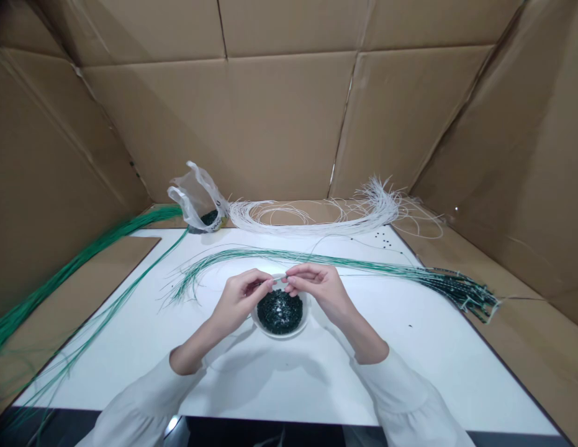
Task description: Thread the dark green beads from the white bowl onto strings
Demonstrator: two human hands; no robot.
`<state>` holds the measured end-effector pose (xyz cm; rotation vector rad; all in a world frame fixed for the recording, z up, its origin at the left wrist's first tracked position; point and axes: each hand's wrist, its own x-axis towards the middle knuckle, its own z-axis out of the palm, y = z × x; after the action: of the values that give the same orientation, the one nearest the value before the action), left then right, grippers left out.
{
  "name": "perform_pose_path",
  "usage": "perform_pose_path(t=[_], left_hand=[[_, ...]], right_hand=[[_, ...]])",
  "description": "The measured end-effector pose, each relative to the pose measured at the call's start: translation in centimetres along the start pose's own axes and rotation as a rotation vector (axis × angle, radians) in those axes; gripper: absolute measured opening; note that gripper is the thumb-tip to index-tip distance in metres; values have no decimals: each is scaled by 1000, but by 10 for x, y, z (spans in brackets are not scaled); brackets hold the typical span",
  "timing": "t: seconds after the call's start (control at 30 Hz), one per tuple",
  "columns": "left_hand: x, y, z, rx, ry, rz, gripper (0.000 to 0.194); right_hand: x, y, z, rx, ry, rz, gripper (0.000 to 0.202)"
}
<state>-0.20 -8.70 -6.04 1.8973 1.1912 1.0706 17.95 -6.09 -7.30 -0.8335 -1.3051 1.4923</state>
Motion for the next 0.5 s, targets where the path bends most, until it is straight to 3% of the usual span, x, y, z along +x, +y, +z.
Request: perform_pose_path(t=[0.5], left_hand=[[-1, 3, 0, 38, -7, 17, 24]], right_hand=[[0, 0, -2, -109, 48, -30, 18]])
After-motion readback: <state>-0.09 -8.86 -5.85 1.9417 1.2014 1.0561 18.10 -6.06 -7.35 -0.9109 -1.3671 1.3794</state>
